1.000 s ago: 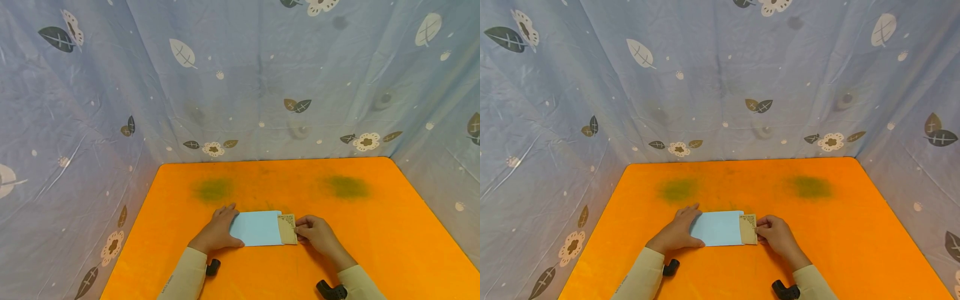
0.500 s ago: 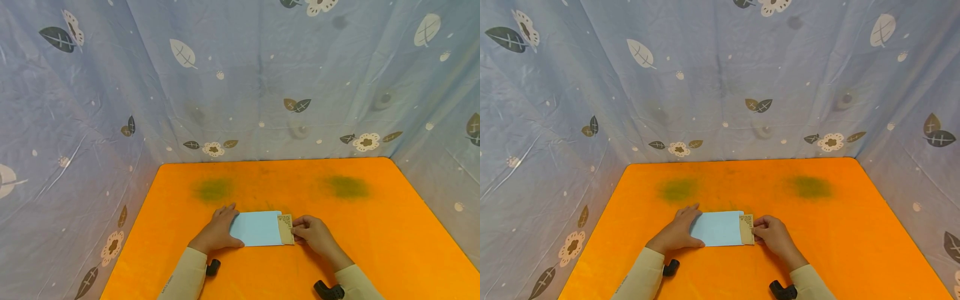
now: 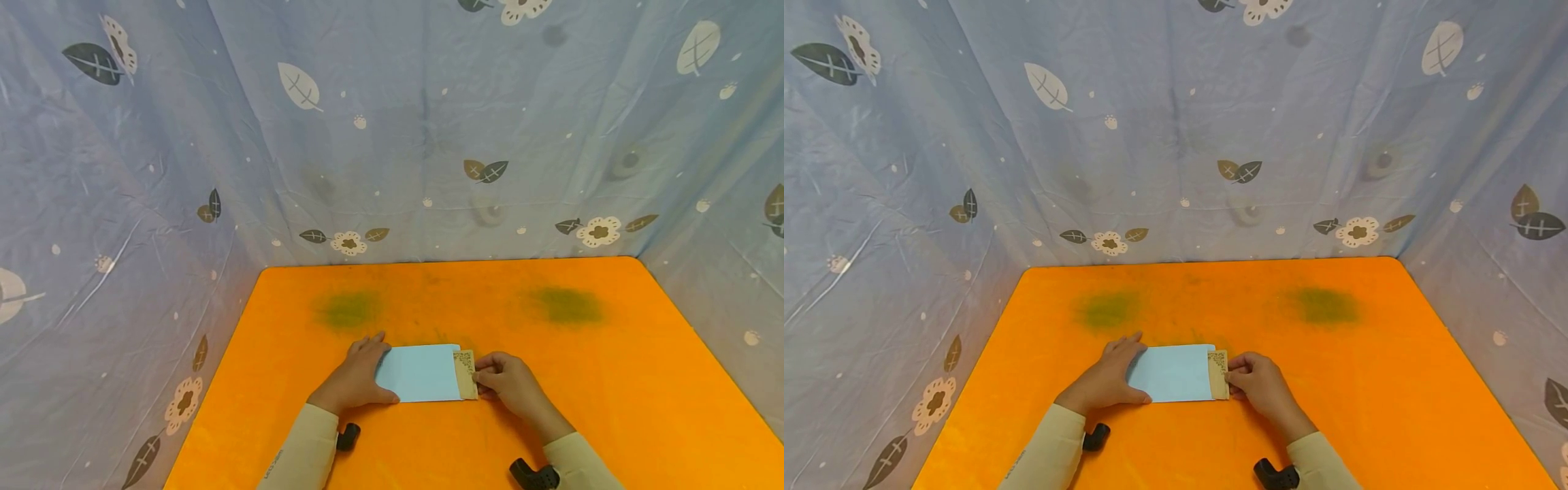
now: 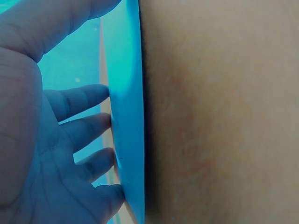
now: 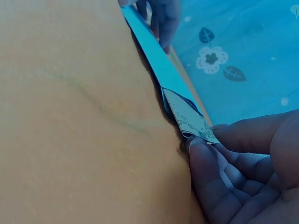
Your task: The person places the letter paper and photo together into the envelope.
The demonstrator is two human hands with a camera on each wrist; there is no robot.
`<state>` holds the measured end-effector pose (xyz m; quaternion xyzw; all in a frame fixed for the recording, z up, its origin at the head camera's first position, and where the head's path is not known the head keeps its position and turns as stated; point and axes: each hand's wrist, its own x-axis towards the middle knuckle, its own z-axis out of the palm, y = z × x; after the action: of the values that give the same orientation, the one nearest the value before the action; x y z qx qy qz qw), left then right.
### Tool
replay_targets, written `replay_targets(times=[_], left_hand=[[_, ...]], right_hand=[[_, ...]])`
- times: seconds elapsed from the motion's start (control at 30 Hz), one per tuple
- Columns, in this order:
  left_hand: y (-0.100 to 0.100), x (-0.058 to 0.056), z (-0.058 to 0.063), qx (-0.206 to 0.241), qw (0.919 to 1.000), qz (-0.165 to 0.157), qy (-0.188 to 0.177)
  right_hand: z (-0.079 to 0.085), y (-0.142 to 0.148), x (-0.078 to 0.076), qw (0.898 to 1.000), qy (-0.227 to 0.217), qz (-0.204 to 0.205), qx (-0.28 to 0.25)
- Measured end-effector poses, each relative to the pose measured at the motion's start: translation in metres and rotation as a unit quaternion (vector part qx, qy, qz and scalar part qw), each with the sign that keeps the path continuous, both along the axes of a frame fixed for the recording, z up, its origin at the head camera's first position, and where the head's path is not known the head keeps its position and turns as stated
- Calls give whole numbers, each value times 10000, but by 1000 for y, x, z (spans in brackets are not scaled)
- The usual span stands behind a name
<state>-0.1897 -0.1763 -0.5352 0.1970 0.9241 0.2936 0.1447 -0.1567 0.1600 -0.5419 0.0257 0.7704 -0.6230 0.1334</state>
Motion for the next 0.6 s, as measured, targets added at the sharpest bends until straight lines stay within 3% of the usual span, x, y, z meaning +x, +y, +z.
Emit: replay_targets(times=[0.6], left_hand=[[0,-2,-2,14,10000,22,-59]], right_hand=[[1,-3,-1,9998,25,185,28]])
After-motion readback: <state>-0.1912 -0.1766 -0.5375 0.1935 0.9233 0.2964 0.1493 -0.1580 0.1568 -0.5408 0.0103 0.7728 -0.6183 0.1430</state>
